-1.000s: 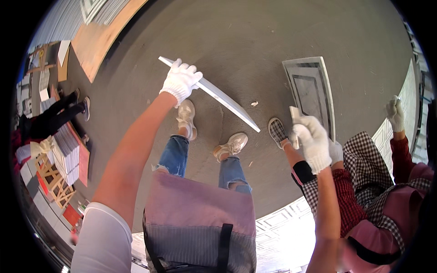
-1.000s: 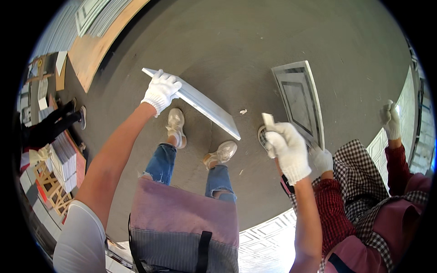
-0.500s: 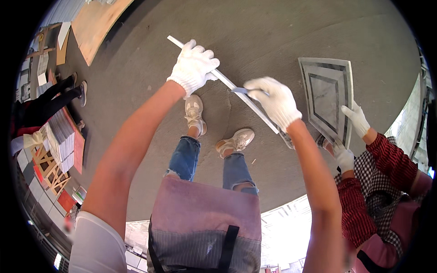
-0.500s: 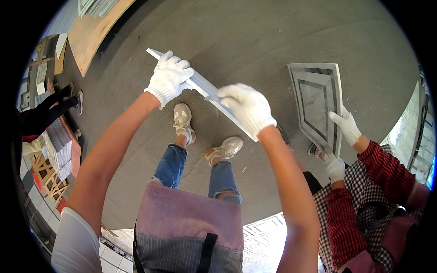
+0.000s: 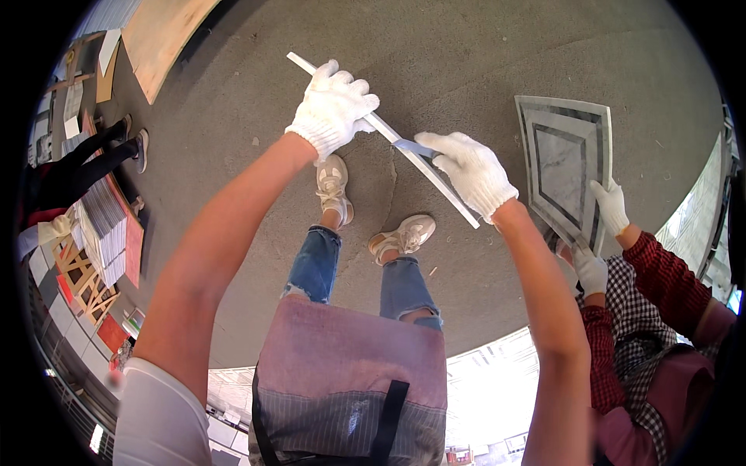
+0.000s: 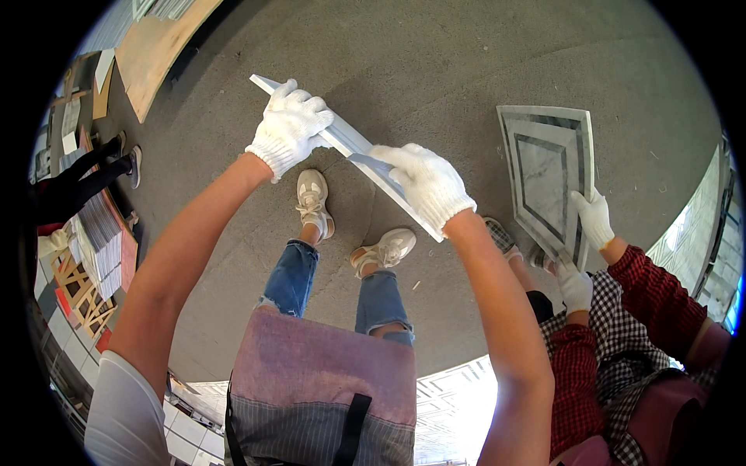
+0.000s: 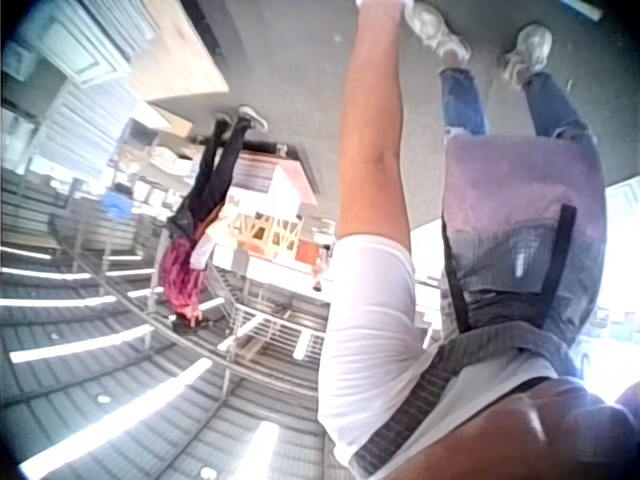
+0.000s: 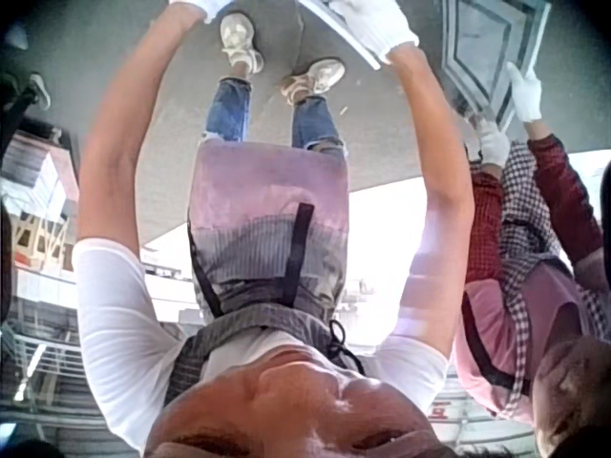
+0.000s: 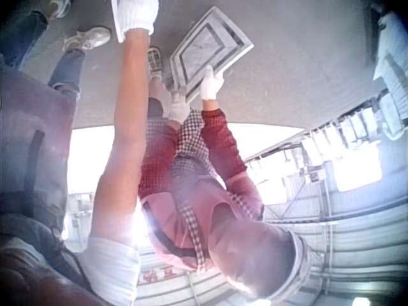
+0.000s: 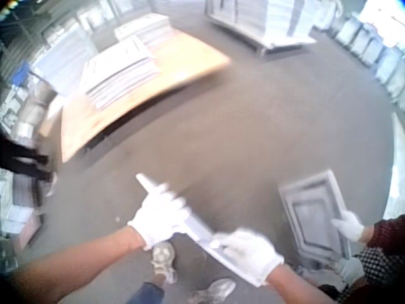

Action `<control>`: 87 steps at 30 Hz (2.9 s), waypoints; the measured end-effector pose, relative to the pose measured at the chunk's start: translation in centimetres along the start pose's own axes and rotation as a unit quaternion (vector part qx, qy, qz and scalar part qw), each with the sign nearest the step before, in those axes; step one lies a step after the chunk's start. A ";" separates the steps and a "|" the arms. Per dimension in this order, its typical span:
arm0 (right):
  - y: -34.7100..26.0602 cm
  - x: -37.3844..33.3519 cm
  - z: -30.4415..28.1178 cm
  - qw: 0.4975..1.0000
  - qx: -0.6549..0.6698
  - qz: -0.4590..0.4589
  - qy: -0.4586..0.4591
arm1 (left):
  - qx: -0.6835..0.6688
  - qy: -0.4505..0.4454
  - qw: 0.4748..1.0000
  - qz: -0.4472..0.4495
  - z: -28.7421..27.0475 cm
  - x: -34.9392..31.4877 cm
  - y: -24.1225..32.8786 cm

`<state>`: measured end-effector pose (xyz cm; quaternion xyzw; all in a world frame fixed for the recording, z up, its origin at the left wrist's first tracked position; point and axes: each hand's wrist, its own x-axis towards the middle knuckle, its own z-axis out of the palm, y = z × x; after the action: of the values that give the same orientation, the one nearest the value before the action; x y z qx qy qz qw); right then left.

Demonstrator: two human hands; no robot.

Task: The person picks up square tiles from a stack, carries them to the floor, and places them into a geometric pattern. They use a small tool to scrape or clean the edges of the tiles before placement. The person repeats this process, moving between the stack and the floor to continue the tiling layout.

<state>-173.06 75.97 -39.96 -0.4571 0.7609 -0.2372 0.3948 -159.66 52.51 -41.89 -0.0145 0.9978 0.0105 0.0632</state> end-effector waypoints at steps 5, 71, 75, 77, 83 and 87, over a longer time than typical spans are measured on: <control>-0.3 0.2 -0.1 0.994 0.092 0.039 0.047 | -0.009 0.018 1.000 0.003 -0.4 0.3 0.0; 5.2 -2.9 3.0 0.993 0.044 -0.090 0.064 | -0.025 -0.061 0.998 -0.010 2.1 0.4 -0.3; 4.6 -0.4 4.6 0.989 0.071 -0.109 0.072 | 0.002 0.025 0.999 0.026 4.2 0.1 0.0; 5.1 -0.7 5.2 0.991 0.098 -0.079 0.052 | -0.014 0.029 0.999 0.025 4.9 -0.1 0.5; 8.5 -6.1 5.8 0.994 0.049 -0.071 0.071 | -0.002 -0.011 1.000 0.011 5.5 -0.3 1.3; 8.0 -5.5 5.9 0.991 0.063 -0.084 0.084 | 0.010 -0.006 1.000 0.015 5.4 0.0 1.6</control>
<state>-170.85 84.55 -47.04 -0.4720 0.7336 -0.3545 0.3366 -159.04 54.28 -47.23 0.0014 0.9976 0.0014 0.0687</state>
